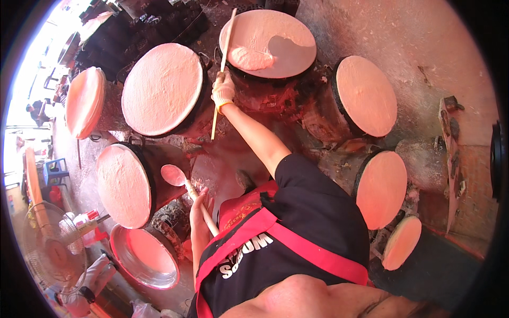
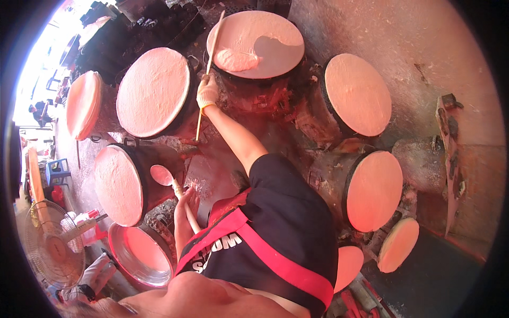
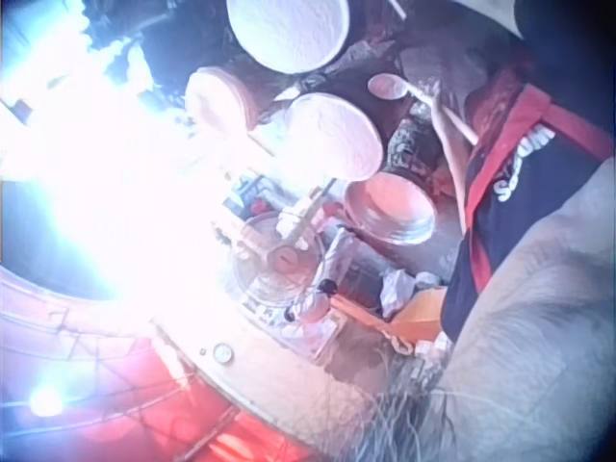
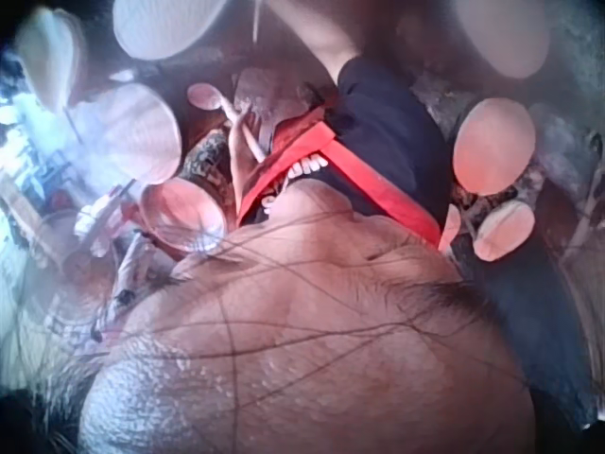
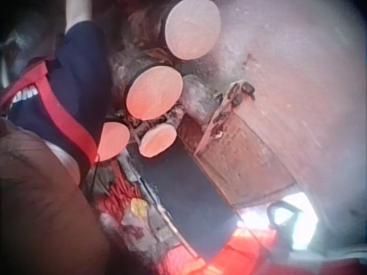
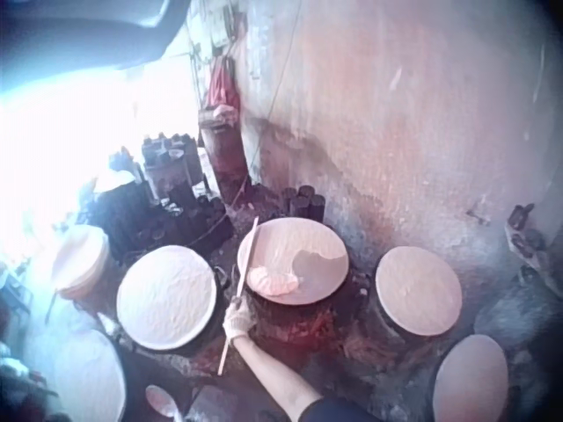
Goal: The person prepares wrappers by spreading batter onto hot circular surfaces and removing the cooked wrappers using a stick.
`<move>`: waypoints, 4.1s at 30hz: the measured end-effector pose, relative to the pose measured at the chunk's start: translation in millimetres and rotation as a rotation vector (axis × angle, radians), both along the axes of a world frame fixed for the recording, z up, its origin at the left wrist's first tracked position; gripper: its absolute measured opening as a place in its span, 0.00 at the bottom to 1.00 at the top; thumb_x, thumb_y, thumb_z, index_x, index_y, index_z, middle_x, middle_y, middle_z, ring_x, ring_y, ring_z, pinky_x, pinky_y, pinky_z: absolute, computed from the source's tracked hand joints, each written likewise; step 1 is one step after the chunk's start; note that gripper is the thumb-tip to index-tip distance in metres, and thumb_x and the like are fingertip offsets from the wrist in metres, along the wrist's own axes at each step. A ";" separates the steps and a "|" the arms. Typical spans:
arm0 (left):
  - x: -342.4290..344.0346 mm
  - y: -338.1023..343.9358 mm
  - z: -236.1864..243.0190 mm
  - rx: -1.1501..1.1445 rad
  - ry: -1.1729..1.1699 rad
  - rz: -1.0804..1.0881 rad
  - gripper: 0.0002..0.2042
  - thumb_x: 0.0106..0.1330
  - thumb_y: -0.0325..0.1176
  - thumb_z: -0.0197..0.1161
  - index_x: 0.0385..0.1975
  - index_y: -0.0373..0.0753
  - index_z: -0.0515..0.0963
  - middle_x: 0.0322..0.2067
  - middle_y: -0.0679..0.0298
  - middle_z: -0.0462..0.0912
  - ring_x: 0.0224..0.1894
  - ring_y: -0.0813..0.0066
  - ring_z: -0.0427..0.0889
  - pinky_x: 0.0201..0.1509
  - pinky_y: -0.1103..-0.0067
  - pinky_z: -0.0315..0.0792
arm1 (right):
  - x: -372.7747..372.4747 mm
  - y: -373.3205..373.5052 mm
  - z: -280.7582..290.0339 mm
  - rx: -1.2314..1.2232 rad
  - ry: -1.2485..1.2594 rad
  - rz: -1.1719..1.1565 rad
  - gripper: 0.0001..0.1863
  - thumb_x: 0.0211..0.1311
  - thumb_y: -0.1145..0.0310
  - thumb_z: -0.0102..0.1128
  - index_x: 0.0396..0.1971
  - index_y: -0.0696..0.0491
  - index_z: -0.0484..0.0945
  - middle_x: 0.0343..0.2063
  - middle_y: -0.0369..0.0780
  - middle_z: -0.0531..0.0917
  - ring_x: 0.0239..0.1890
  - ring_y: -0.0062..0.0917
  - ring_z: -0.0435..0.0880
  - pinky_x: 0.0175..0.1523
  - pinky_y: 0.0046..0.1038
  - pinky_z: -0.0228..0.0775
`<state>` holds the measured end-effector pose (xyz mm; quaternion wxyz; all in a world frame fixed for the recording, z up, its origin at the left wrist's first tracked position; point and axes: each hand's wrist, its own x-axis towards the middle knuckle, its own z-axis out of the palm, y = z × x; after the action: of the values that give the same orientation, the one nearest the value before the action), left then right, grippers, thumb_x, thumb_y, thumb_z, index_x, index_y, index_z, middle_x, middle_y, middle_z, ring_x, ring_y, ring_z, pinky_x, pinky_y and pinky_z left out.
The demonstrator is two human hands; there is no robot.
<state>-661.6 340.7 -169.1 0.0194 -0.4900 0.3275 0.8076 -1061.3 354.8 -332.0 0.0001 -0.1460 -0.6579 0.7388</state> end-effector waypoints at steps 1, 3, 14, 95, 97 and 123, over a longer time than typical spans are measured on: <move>3.0 0.4 3.5 -0.009 -0.019 -0.002 0.20 0.61 0.32 0.59 0.52 0.33 0.69 0.53 0.61 0.72 0.61 0.71 0.65 0.65 0.75 0.62 | 6.3 2.9 -13.7 0.018 0.008 -0.028 0.11 0.68 0.53 0.45 0.40 0.43 0.69 0.11 0.29 0.64 0.07 0.14 0.62 0.09 0.21 0.55; 22.3 -2.9 -12.7 0.017 -0.058 0.046 0.19 0.61 0.33 0.59 0.51 0.34 0.71 0.55 0.62 0.70 0.63 0.72 0.63 0.66 0.76 0.61 | 81.7 38.1 70.3 -0.299 -0.213 0.111 0.12 0.69 0.54 0.44 0.48 0.39 0.68 0.12 0.28 0.64 0.07 0.14 0.60 0.09 0.20 0.54; -23.9 32.9 21.5 0.057 0.024 -0.141 0.20 0.62 0.34 0.56 0.54 0.36 0.71 0.59 0.67 0.68 0.65 0.78 0.61 0.68 0.78 0.56 | 70.9 175.1 116.0 -0.590 -0.192 0.045 0.07 0.68 0.54 0.47 0.38 0.40 0.67 0.15 0.33 0.68 0.08 0.17 0.60 0.11 0.22 0.52; -309.4 79.1 74.2 0.747 0.257 -0.345 0.04 0.69 0.27 0.48 0.36 0.34 0.64 0.20 0.71 0.62 0.14 0.92 0.60 0.09 0.94 0.56 | 1.1 362.0 64.7 0.068 0.179 0.331 0.15 0.66 0.61 0.54 0.49 0.49 0.77 0.23 0.26 0.75 0.17 0.08 0.66 0.19 0.15 0.57; -296.7 71.8 68.4 0.694 0.174 -0.305 0.04 0.69 0.27 0.48 0.36 0.34 0.64 0.20 0.71 0.62 0.14 0.92 0.61 0.09 0.94 0.57 | 49.9 344.6 76.1 0.233 0.176 0.527 0.24 0.64 0.60 0.57 0.56 0.57 0.70 0.47 0.39 0.80 0.51 0.18 0.75 0.55 0.20 0.65; -0.8 -21.5 96.7 0.106 0.358 0.741 0.09 0.68 0.24 0.47 0.46 0.30 0.64 0.24 0.67 0.62 0.17 0.88 0.58 0.12 0.92 0.54 | -178.6 -104.4 163.1 1.251 0.496 0.904 0.25 0.59 0.40 0.48 0.41 0.44 0.81 0.39 0.43 0.83 0.46 0.42 0.79 0.49 0.38 0.71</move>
<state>-662.4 319.2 -72.3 -0.3048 -0.4249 0.0851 0.8481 -1239.9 250.4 -168.8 -0.0710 0.3293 -0.9254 0.1735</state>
